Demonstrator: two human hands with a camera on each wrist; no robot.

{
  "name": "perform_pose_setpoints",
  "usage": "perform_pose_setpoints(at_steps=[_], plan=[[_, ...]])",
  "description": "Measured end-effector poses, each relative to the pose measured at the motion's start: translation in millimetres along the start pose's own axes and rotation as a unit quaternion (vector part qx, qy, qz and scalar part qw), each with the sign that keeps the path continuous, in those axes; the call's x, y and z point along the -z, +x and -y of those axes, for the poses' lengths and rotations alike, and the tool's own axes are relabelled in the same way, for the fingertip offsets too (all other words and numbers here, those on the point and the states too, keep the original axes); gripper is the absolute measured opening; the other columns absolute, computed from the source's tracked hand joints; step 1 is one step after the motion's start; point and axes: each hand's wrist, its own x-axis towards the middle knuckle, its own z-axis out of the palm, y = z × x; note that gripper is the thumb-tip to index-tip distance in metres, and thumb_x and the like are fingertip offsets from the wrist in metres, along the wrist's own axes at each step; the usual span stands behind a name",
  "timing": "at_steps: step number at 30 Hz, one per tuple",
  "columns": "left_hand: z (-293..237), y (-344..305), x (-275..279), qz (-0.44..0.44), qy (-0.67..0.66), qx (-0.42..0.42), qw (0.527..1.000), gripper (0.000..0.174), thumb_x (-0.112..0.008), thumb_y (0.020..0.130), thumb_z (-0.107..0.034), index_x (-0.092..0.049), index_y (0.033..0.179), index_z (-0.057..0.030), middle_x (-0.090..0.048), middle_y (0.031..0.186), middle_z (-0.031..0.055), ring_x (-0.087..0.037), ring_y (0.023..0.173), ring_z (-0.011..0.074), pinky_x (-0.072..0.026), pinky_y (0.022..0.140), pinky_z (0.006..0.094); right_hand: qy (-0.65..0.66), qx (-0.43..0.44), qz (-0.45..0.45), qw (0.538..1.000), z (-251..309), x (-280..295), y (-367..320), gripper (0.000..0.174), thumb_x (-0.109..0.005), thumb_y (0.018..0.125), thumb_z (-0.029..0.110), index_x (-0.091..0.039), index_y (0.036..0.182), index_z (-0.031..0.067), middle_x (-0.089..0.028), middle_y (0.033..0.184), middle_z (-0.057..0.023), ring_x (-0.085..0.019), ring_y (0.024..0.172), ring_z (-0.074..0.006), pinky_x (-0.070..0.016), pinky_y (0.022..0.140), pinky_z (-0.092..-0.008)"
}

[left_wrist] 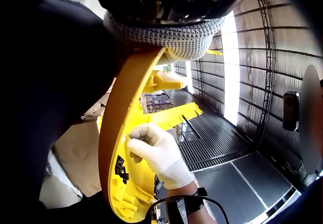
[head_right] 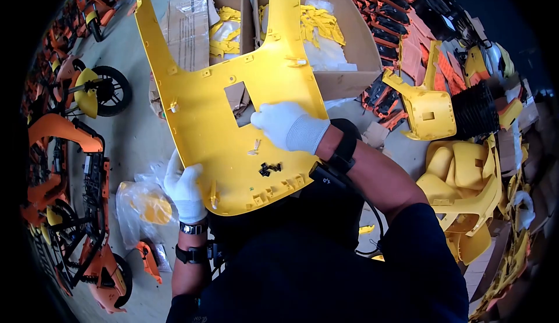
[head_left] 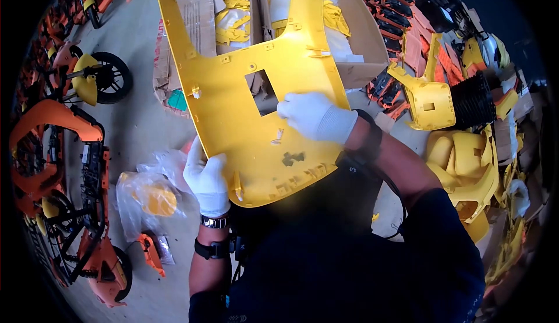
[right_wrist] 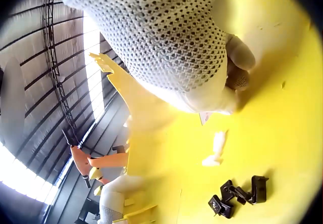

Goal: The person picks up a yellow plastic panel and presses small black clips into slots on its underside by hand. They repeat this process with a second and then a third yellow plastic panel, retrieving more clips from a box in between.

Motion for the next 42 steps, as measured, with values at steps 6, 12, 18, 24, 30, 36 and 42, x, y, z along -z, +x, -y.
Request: perform_pose_setpoints(at_steps=[6, 12, 18, 24, 30, 36, 42], plan=[[5.8, 7.9, -5.1, 0.001, 0.017, 0.001, 1.0, 0.054, -0.051, 0.081, 0.008, -0.054, 0.134, 0.0116, -0.066, 0.119, 0.0103, -0.064, 0.106, 0.0164, -0.0503, 0.092, 0.0284, 0.082, -0.023, 0.064, 0.994, 36.8, 17.0, -4.0, 0.02, -0.065, 0.089, 0.02, -0.061, 0.103, 0.0055, -0.063, 0.096, -0.0189, -0.067, 0.085, -0.0371, -0.0553, 0.075, -0.0455], [2.5, 9.0, -6.9, 0.002, 0.021, 0.024, 0.999, 0.054, -0.05, 0.081, 0.008, -0.053, 0.135, 0.0117, -0.066, 0.12, 0.0122, -0.064, 0.106, 0.017, -0.0505, 0.093, 0.0294, 0.068, 0.001, 0.011, 0.998, 39.3, 4.7, 0.6, 0.014, -0.063, 0.087, 0.013, -0.064, 0.098, 0.0049, -0.063, 0.094, -0.0203, -0.068, 0.083, -0.0368, -0.0562, 0.074, -0.0437], [-3.8, 6.1, -12.5, 0.012, 0.044, 0.019, 0.999, 0.051, -0.051, 0.083, 0.007, -0.054, 0.134, 0.0113, -0.067, 0.118, 0.0135, -0.066, 0.103, 0.0188, -0.0517, 0.092, 0.0297, 0.032, 0.016, -0.001, 0.999, 35.8, -1.5, -2.4, 0.012, -0.064, 0.085, 0.015, -0.062, 0.094, 0.0069, -0.061, 0.092, -0.0142, -0.067, 0.083, -0.0324, -0.0562, 0.07, -0.0423], [-1.5, 1.9, -19.5, -0.014, 0.073, -0.008, 0.997, 0.047, -0.051, 0.079, 0.001, -0.061, 0.124, 0.0102, -0.069, 0.108, 0.0126, -0.066, 0.094, 0.019, -0.0524, 0.086, 0.0286, 0.127, 0.015, -0.063, 0.99, 30.1, 3.1, -16.2, 0.007, -0.062, 0.084, 0.011, -0.063, 0.091, 0.0081, -0.061, 0.089, -0.0127, -0.066, 0.081, -0.0331, -0.0539, 0.07, -0.0414], [-1.5, 3.9, -18.0, 0.007, 0.049, 0.004, 0.999, 0.048, -0.051, 0.082, 0.001, -0.057, 0.129, 0.0116, -0.068, 0.114, 0.0147, -0.066, 0.098, 0.021, -0.0523, 0.088, 0.0301, 0.319, -0.123, -0.205, 0.917, 12.6, 90.1, -109.1, 0.013, -0.07, 0.083, 0.011, -0.067, 0.093, 0.0032, -0.065, 0.084, -0.0102, -0.067, 0.074, -0.0209, -0.0531, 0.068, -0.0317], [10.8, 11.5, -3.6, 0.037, 0.076, 0.013, 0.996, 0.051, -0.05, 0.084, -0.001, -0.053, 0.133, 0.0121, -0.064, 0.121, 0.0199, -0.065, 0.104, 0.0273, -0.0521, 0.094, 0.0356, 0.33, -0.411, -0.28, 0.802, -32.0, 62.0, -253.5, 0.017, -0.072, 0.085, 0.012, -0.068, 0.096, 0.0, -0.066, 0.08, -0.0033, -0.062, 0.07, -0.0087, -0.0515, 0.065, -0.0254], [8.1, 9.7, -7.8, 0.019, 0.122, -0.015, 0.992, 0.053, -0.051, 0.083, -0.001, -0.053, 0.135, 0.0121, -0.066, 0.119, 0.0182, -0.066, 0.103, 0.0251, -0.0518, 0.094, 0.0331, 0.45, -0.525, -0.231, 0.685, -72.3, -64.1, -302.1, 0.033, -0.071, 0.087, 0.017, -0.067, 0.116, -0.0002, -0.069, 0.085, -0.0065, -0.064, 0.072, -0.0119, -0.0531, 0.063, -0.0271]])
